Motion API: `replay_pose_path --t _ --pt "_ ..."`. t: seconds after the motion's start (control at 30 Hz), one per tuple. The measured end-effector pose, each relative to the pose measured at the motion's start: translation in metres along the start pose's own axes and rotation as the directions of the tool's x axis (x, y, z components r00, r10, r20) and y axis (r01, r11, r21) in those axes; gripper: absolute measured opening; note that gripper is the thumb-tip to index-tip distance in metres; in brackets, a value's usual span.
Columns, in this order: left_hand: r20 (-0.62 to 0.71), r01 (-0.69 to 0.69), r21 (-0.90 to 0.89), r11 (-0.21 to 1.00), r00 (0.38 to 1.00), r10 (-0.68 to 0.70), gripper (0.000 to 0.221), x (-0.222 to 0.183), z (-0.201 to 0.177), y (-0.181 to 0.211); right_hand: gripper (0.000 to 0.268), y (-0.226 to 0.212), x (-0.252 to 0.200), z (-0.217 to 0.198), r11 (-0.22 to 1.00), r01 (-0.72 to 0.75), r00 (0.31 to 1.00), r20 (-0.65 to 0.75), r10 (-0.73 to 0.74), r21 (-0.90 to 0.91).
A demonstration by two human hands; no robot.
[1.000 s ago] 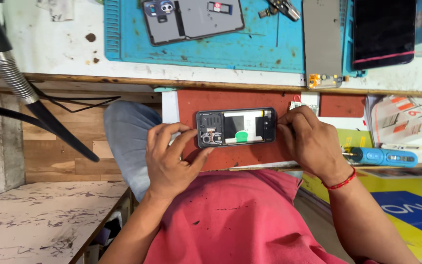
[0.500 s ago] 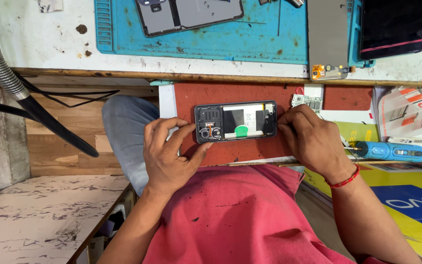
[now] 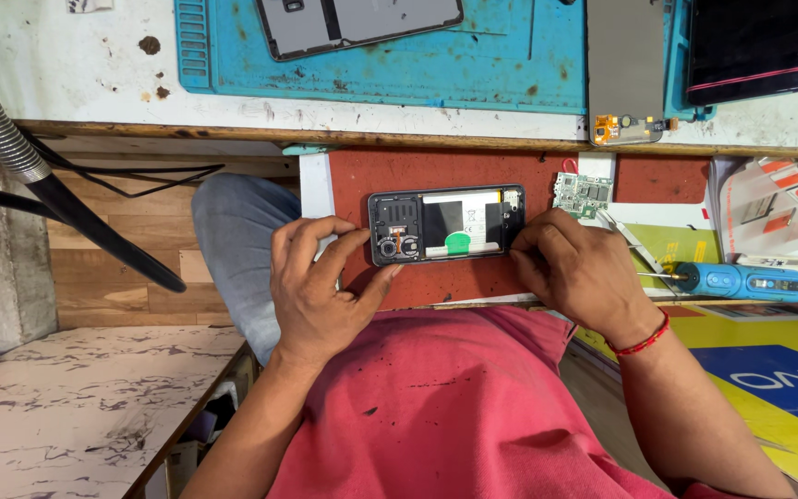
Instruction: The person uses a screwdriver to remove and replace small screws from the internal chassis of a mobile phone resting on a workbench.
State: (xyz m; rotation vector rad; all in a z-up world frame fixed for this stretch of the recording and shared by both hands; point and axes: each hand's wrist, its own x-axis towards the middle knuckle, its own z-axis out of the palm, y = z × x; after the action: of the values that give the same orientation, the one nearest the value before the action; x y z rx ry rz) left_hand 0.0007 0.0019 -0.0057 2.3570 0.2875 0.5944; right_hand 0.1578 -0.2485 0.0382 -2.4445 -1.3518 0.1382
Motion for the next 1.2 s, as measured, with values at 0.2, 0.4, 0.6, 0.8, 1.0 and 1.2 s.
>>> replay_pose_path --t 0.2,0.4,0.6,0.8,1.0,1.2 --pt "0.004 -0.004 0.006 1.000 1.000 0.004 0.043 0.000 0.000 0.000 0.012 -0.003 0.002 -0.005 0.998 0.059 0.998 0.012 -0.059 -0.032" --pt "-0.002 0.001 0.006 1.000 1.000 -0.001 0.043 -0.002 0.001 -0.001 0.012 -0.005 0.005 -0.010 0.993 0.107 0.994 0.026 -0.105 -0.052" --pt "-0.006 0.006 0.010 1.000 1.000 -0.005 0.043 -0.004 0.002 -0.002 0.014 -0.006 0.010 -0.014 0.978 0.177 0.984 0.040 -0.174 -0.108" --pt "0.006 0.010 0.004 1.000 1.000 -0.010 0.043 -0.003 0.002 -0.003 0.019 -0.008 0.012 -0.016 0.970 0.210 0.978 0.033 -0.207 -0.121" --pt "-0.006 0.004 -0.008 1.000 1.000 -0.004 0.043 -0.002 0.000 -0.002 0.025 -0.013 0.000 -0.012 0.979 0.141 0.990 0.037 -0.137 -0.148" --pt "-0.018 -0.009 -0.014 1.000 1.000 0.009 0.043 -0.001 0.000 -0.001 0.041 -0.022 -0.019 -0.002 0.986 0.037 0.997 -0.058 -0.047 -0.164"
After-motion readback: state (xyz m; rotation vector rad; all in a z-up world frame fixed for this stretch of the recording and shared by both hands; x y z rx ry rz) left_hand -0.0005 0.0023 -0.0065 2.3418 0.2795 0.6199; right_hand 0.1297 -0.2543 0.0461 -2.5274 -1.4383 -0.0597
